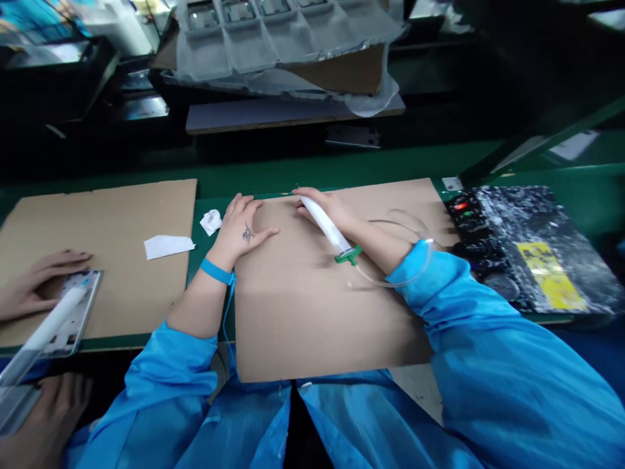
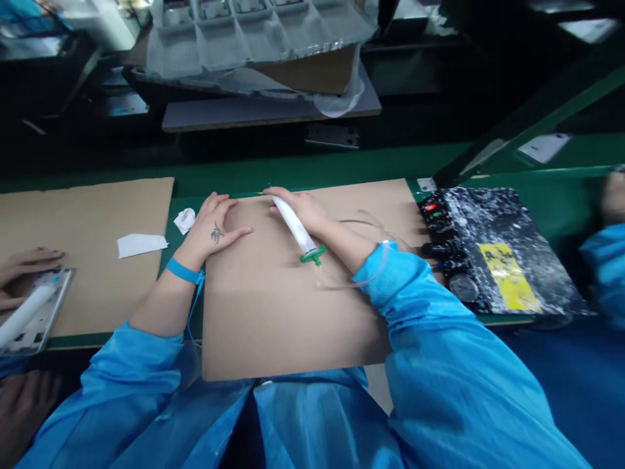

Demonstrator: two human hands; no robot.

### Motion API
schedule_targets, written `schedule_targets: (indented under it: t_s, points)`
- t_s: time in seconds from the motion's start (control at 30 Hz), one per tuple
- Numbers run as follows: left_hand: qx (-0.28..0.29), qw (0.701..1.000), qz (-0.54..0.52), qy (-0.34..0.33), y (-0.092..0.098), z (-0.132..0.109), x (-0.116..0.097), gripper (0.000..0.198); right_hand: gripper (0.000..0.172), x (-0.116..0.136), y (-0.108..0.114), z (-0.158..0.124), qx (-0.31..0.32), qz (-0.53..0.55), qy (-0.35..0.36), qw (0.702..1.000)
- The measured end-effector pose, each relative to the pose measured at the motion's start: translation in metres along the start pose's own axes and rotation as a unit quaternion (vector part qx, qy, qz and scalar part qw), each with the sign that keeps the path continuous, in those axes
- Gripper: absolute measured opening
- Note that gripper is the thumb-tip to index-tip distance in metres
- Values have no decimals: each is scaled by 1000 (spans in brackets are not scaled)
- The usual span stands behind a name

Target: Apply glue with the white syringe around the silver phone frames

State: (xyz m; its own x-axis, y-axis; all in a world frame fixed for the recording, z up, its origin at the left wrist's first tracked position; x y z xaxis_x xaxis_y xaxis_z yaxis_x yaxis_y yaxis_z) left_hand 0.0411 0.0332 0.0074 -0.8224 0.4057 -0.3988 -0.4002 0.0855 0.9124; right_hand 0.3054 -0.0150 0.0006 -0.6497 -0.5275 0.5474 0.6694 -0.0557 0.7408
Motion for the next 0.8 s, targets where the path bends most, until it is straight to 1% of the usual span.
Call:
schedule_targets:
  t_s: [0.03,0.13,0.2,0.27,0.37,0.43,0.47,0.5,0.53,0.6,0.63,0.67,0.73,0.77,0.8]
  points:
    - [-16,1000,8,1,5,-3,-2,84,53,-1,1,-1,-6,11,-5,1000]
    - [-62,998,25,-7,23,-15,-7,60,52,-4,1,-5,-20,33,-7,999]
    - [-100,995,20,-4,39,-23,-3,50,51,-5,-1,-7,-24,38,4,999]
    - [-162,987,10,17,58,-29,10,46,51,-6,-3,-9,-28,39,18,999]
    - [-259,963,0,75,81,-34,41,41,52,-8,-4,-12,-33,41,30,998]
    - [-292,951,-4,105,86,-34,56,42,52,-10,-4,-12,-36,45,27,998]
    - [-295,949,-7,110,84,-33,59,44,52,-10,-5,-12,-37,50,23,998]
    - [-288,952,-10,108,80,-32,58,46,52,-10,-5,-11,-38,57,18,998]
    - [-272,958,-12,96,73,-30,52,49,53,-10,-5,-10,-38,62,13,997]
    - [-210,977,-12,47,55,-27,28,62,54,-7,-6,-8,-33,70,4,997]
    - [-161,987,-6,16,43,-27,12,75,54,-5,-6,-6,-27,72,0,997]
    - [-97,995,9,-9,30,-28,-3,90,54,-3,-7,-4,-19,73,-4,997]
    - [46,997,51,-28,4,-33,-25,116,54,-1,-7,2,-8,75,-12,997]
    - [98,993,67,-23,-4,-36,-31,122,53,-1,-6,6,-8,75,-15,997]
    - [120,990,77,-20,-7,-36,-35,125,52,-1,-5,9,-11,74,-16,997]
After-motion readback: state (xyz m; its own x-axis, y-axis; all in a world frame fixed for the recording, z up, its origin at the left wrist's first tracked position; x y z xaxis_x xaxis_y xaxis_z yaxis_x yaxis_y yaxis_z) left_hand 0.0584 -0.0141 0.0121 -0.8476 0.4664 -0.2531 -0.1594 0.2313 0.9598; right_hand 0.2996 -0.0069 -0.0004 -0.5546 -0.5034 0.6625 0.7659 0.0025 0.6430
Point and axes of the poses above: each hand's wrist, its own z-axis towards the middle knuckle, its own y-axis out of the back of the hand, x = y × z, the point moved 5 cm from there along z, towards the middle knuckle, and after that the axes turned 12 degrees about y, right-handed, at the moved point
